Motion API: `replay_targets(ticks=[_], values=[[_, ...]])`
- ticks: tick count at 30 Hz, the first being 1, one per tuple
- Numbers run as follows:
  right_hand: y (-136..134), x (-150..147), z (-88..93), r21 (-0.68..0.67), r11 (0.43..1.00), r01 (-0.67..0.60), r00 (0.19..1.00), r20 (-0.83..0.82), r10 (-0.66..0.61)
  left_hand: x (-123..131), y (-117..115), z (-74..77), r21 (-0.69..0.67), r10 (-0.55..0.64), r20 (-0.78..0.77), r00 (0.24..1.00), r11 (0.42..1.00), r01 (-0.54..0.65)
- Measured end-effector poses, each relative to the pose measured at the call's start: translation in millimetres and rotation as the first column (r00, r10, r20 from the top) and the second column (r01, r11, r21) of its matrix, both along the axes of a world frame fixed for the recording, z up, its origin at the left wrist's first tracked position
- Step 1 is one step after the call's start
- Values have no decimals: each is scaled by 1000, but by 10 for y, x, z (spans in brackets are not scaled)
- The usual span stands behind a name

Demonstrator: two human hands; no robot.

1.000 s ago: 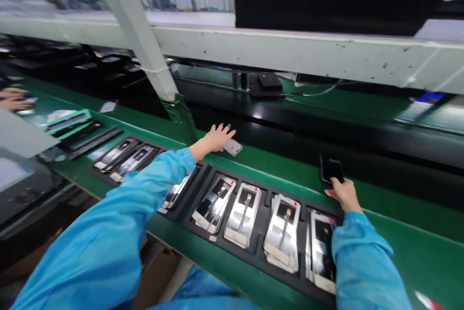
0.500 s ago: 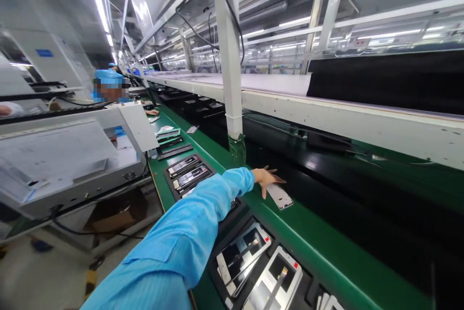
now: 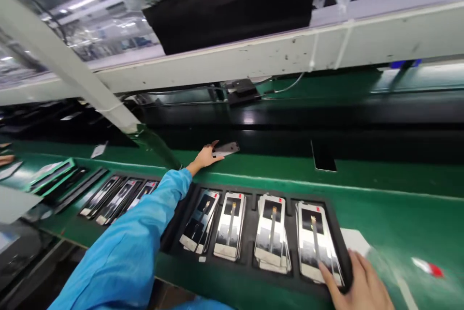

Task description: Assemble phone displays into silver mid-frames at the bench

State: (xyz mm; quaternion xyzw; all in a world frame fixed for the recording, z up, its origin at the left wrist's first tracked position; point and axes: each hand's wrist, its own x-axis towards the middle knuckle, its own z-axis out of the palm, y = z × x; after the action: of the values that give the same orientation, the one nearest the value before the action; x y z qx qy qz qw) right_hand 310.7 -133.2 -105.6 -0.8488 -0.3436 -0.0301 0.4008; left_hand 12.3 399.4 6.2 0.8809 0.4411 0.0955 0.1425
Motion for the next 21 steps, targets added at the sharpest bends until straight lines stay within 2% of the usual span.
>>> replay_targets(ticks=[1, 3, 7, 9, 13, 16, 19, 20, 21], values=[[6, -41, -28, -45, 999, -17, 999, 40, 19, 34, -42, -19, 1, 14, 51, 999, 1000, -14], [58, -129, 26, -131, 989, -64, 994, 83, 75, 55, -124, -9, -18, 22, 161, 987, 1000, -19], [174, -305, 346, -256, 963, -84, 986, 122, 118, 16, -214, 141, -95, 31, 404, 914, 995, 8], [222, -342, 463, -314, 947, -72, 988, 110, 112, 47, -212, 237, -125, 55, 549, 834, 992, 17], [310, -343, 560, -407, 913, -35, 998, 41, 56, 220, -339, 482, -140, 112, 811, 573, 990, 5], [370, -343, 593, -431, 902, -26, 999, 19, 38, 340, -753, 708, -144, 107, 931, 349, 986, 82], [414, -322, 589, -448, 893, -31, 999, 14, 42, 466, -1412, 925, -120, 95, 984, 153, 980, 162], [427, -304, 576, -453, 891, -31, 999, 12, 41, 518, -1650, 995, -150, 126, 985, 117, 961, 233], [438, -282, 560, -457, 889, -31, 999, 9, 39, 573, -1882, 1065, -252, 260, 965, 32, 888, 385]])
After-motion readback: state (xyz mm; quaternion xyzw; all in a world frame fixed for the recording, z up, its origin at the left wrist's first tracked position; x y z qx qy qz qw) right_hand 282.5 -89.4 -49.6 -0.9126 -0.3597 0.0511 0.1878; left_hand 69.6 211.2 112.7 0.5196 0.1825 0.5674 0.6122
